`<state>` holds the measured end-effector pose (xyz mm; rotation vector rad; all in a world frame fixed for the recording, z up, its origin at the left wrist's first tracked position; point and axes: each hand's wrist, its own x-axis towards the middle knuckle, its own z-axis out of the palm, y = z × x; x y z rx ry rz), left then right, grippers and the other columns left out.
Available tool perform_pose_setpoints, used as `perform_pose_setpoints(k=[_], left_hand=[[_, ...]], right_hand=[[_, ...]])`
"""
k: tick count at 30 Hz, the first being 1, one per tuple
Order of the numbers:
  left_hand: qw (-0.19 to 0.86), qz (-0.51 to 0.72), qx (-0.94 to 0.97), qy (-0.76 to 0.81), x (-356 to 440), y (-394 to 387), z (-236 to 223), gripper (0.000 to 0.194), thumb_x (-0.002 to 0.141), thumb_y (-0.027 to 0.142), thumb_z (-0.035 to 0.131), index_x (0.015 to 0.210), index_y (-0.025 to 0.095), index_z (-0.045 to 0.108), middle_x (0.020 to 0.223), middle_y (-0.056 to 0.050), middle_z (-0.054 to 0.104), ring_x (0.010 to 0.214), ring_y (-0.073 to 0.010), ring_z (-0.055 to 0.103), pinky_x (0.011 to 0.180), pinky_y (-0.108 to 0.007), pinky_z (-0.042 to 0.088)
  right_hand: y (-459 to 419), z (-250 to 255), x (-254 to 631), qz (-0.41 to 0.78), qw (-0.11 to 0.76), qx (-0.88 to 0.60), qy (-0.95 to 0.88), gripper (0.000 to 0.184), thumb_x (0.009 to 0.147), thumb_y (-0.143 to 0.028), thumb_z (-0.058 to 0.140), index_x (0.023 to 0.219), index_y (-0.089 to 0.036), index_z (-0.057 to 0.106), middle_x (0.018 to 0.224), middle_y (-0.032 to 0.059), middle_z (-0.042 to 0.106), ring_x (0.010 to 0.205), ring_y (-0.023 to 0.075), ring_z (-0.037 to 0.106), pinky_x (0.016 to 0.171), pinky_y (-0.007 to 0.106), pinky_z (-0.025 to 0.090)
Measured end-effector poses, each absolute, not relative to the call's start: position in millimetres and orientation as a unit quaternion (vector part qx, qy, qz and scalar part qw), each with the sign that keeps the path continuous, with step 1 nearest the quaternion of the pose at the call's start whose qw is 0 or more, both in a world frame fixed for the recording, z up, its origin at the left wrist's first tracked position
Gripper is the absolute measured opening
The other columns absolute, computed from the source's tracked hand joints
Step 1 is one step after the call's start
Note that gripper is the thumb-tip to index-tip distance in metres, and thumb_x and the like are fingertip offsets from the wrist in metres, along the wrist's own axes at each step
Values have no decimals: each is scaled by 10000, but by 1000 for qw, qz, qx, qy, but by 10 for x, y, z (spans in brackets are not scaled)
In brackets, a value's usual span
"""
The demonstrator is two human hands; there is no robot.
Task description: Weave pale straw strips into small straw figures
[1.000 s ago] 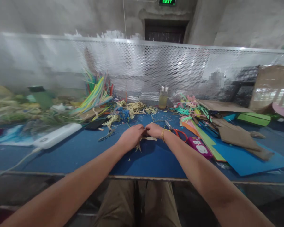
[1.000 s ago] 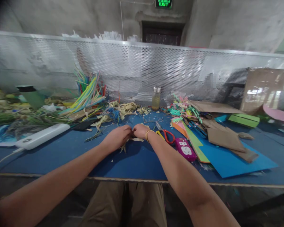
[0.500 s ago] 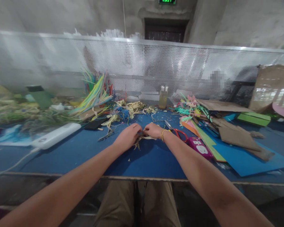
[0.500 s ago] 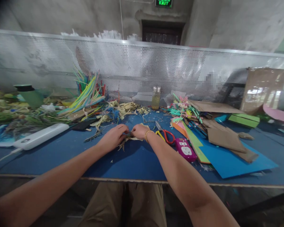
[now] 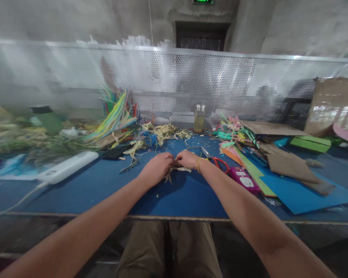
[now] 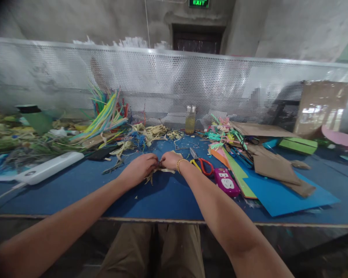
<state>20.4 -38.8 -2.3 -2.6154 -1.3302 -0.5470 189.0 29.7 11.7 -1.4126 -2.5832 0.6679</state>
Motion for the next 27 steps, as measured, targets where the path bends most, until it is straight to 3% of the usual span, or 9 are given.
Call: perform_pose_setpoints(k=[13, 22, 27], left_hand=[[69, -197, -857, -471, 14, -518, -43, 184, 831, 117, 498, 825, 192, 667, 931, -69, 626, 900, -205, 574, 884, -335, 441], [69, -136, -878, -454, 65, -647, 19, 188, 867, 122, 444, 836, 185, 618, 906, -75, 604, 890, -203, 576, 858, -324, 438], [26, -180, -867, -465, 56, -673, -9, 115, 855, 139, 479, 834, 194, 578, 882, -57, 593, 841, -196, 567, 795, -315, 444]], right_hand=[[248, 246, 1963, 183, 44, -495, -848, 116, 765, -239, 683, 848, -279, 753, 979, -26, 742, 953, 154, 643, 822, 256, 402], [249, 265, 1977, 164, 36, -507, -845, 114, 759, -241, 672, 840, -275, 745, 987, -23, 743, 973, 175, 647, 830, 289, 397], [207, 297, 1958, 159, 34, -513, -843, 113, 762, -240, 677, 844, -279, 744, 1006, -25, 739, 1011, 178, 642, 845, 285, 401]])
